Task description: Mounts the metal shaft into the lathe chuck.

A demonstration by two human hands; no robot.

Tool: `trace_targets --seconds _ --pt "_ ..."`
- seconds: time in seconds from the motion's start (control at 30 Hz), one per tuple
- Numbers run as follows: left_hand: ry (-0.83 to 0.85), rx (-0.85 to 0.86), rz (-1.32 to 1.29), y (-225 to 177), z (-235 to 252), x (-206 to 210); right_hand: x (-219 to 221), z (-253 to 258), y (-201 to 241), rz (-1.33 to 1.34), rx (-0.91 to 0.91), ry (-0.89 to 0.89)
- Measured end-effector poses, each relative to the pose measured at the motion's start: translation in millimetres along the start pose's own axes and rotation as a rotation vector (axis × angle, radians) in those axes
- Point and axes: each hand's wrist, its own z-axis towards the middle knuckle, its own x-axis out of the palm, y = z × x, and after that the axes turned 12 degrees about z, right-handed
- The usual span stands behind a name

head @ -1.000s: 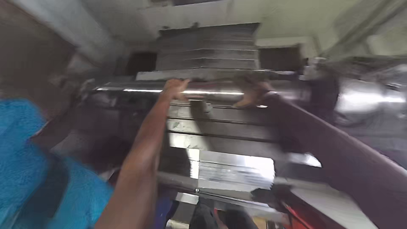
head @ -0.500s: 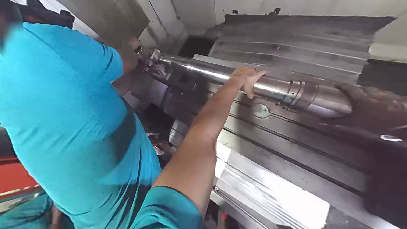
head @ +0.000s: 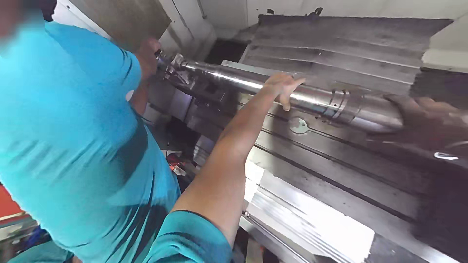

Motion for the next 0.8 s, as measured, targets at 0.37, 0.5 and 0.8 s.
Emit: trace_targets --seconds 0.37,0.5,0.8 --pt "0.03 -0.108 -0.048 -13 -13 -11 14 11 -24 0.3 0.069 0.125" --pt "0.02 -0.109 -0.026 -9 1 0 33 23 -28 0.386 0.091 0.025" --pt "0.022 -0.205 0.012 -19 -5 -4 20 -65 51 0.534 0.019 -0.205"
